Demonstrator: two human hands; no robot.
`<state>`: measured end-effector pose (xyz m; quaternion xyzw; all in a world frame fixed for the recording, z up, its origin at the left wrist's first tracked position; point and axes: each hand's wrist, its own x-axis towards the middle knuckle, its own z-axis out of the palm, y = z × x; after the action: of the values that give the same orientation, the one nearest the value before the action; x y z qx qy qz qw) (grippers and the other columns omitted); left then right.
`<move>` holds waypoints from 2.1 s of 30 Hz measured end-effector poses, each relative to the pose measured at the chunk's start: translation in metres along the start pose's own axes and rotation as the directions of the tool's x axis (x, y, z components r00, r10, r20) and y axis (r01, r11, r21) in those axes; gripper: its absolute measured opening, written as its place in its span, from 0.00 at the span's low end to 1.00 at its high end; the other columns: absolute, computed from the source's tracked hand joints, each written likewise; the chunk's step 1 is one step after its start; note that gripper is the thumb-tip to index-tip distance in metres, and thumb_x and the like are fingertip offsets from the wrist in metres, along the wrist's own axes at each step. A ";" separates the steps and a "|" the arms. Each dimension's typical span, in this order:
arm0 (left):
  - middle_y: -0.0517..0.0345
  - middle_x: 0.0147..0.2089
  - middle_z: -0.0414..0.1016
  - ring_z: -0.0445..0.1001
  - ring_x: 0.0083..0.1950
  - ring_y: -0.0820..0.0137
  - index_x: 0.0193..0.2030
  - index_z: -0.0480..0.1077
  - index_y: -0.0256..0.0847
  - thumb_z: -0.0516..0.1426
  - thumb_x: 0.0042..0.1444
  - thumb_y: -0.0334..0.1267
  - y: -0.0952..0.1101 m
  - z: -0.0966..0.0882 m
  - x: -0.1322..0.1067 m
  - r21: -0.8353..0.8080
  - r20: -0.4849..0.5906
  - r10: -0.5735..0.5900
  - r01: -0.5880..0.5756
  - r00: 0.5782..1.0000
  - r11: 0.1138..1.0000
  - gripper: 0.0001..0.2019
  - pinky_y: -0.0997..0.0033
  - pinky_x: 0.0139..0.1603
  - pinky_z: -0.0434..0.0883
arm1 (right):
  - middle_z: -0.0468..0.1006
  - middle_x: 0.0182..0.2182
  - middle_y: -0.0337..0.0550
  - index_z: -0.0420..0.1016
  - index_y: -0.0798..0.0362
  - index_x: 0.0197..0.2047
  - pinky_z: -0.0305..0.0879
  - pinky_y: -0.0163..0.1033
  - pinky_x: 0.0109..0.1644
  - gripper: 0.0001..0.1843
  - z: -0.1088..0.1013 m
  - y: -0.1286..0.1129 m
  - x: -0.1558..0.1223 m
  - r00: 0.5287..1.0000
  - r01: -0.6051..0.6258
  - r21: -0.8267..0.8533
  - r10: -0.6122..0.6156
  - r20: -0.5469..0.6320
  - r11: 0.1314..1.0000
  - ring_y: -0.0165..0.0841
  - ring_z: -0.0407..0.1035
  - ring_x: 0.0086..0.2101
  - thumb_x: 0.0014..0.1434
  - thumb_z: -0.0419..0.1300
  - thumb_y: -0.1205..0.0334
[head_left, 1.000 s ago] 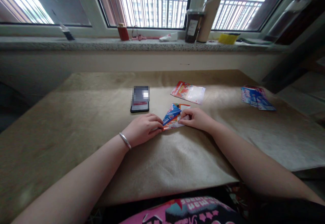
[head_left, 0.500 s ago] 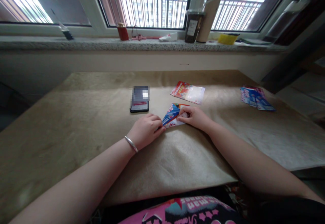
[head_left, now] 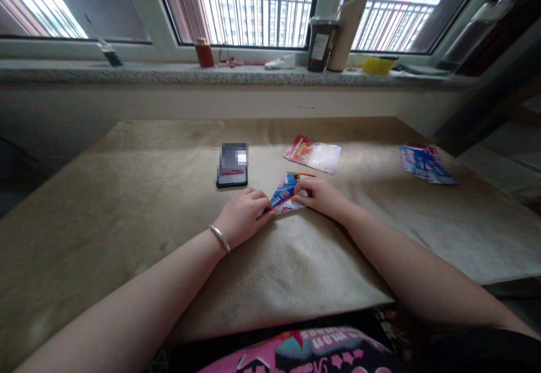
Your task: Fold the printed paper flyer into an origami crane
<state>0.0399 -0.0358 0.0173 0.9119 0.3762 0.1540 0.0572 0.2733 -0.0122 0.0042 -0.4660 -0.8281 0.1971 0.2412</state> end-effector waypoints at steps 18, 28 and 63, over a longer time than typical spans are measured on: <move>0.55 0.39 0.75 0.68 0.41 0.66 0.43 0.75 0.45 0.56 0.59 0.38 -0.001 0.004 0.001 -0.067 -0.018 -0.013 0.012 1.000 0.998 0.09 0.64 0.44 0.67 | 0.73 0.29 0.39 0.74 0.52 0.31 0.53 0.33 0.31 0.06 0.003 0.004 0.006 0.999 -0.036 -0.122 0.034 -0.020 0.992 0.29 0.64 0.28 0.55 0.61 0.58; 0.56 0.45 0.76 0.70 0.44 0.66 0.44 0.76 0.44 0.52 0.61 0.35 0.002 0.003 -0.001 0.005 -0.033 0.108 -0.108 0.994 0.994 0.11 0.64 0.46 0.70 | 0.76 0.30 0.40 0.75 0.51 0.31 0.53 0.34 0.31 0.07 0.001 0.000 0.009 0.992 -0.125 -0.222 0.125 -0.015 0.967 0.31 0.66 0.31 0.55 0.61 0.56; 0.55 0.53 0.74 0.69 0.52 0.64 0.54 0.69 0.41 0.51 0.62 0.35 -0.001 0.002 -0.001 0.089 0.011 0.274 -0.274 0.962 0.958 0.15 0.60 0.53 0.71 | 0.76 0.35 0.47 0.72 0.54 0.35 0.51 0.44 0.50 0.14 0.010 -0.033 -0.002 0.987 0.155 -0.577 -0.146 0.062 0.802 0.39 0.65 0.40 0.64 0.49 0.56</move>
<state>0.0393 -0.0360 0.0152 0.9567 0.2528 0.1439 -0.0058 0.2464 -0.0305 0.0142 -0.4489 -0.8847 -0.0811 0.0966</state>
